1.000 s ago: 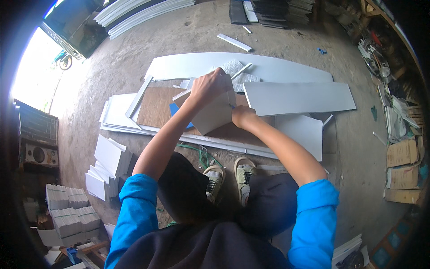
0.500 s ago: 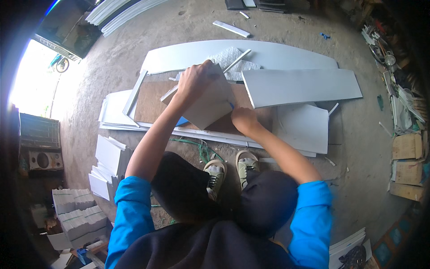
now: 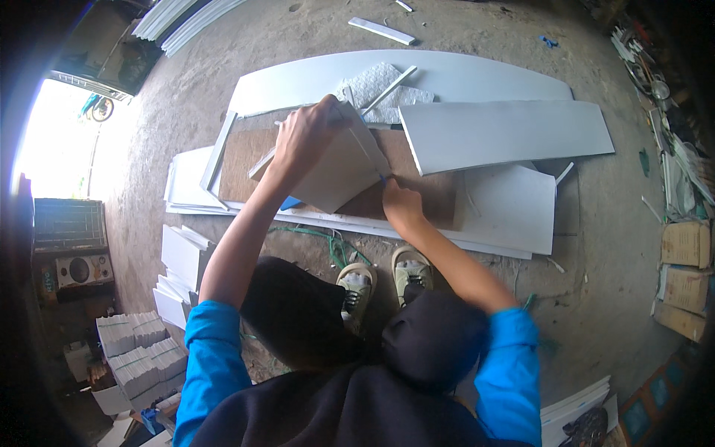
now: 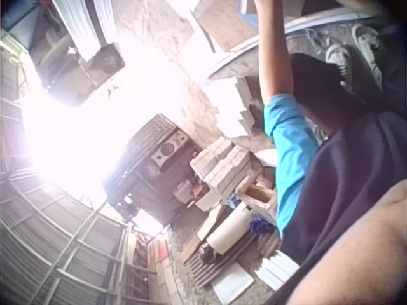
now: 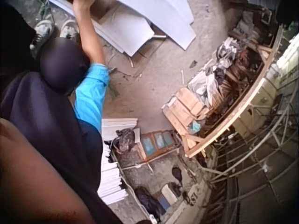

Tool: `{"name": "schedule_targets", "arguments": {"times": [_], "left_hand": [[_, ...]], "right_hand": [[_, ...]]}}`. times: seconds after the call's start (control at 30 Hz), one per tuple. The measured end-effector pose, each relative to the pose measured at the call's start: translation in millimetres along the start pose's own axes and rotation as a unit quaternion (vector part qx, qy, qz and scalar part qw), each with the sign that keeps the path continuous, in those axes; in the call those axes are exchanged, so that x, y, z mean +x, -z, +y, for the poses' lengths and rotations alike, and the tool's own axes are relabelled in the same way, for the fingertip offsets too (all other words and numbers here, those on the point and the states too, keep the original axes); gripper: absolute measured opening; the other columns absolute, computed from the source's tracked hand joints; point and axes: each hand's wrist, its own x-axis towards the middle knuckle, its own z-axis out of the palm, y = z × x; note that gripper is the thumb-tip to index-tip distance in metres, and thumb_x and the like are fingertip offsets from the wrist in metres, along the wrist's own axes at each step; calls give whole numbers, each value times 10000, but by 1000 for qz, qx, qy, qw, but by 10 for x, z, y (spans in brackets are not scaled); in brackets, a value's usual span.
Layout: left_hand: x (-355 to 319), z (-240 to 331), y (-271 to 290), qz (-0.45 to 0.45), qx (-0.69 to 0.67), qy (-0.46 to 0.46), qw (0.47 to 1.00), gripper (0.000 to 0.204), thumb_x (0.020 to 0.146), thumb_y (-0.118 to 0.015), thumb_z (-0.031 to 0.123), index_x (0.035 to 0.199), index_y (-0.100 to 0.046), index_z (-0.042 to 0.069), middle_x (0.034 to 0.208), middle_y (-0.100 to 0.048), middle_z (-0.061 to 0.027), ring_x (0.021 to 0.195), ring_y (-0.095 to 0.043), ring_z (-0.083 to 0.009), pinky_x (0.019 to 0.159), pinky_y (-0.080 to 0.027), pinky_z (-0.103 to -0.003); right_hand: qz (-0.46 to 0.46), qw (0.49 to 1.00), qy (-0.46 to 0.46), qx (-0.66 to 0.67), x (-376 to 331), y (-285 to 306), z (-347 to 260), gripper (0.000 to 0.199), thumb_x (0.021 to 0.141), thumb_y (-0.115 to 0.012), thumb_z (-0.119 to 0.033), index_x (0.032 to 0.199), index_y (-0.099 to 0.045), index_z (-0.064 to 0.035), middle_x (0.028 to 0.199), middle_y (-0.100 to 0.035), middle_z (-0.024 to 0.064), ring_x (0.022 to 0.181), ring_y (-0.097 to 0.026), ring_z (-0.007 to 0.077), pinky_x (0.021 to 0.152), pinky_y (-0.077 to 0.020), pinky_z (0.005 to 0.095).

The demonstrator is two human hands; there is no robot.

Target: The person sits on the floor and uses a utility knife to cut blue and white foam sheets. They align the sheets, score the material with the blade, and snap the pieces apart to create smaller rectangular sections.

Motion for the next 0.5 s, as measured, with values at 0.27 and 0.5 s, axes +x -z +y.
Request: {"name": "schedule_targets", "arguments": {"times": [0.27,0.5], "left_hand": [[71,185,-78,17,5,-69,997,299,792,-593,301,899,-495,41,689,-612,-162,661,-614,-341,561,-472,-423],[82,208,-121,25,8,-84,996,289,798,-584,300,871,-472,44,694,-611,-153,642,-609,-337,539,-466,-420]], "right_hand": [[68,997,-16,-22,-145,15,135,224,791,-527,-236,886,-461,-44,548,-581,135,504,-600,307,439,-474,416],[27,998,-47,-29,-75,81,100,233,805,-525,-217,911,-483,-14,622,-608,134,587,-623,297,519,-496,407]]}}
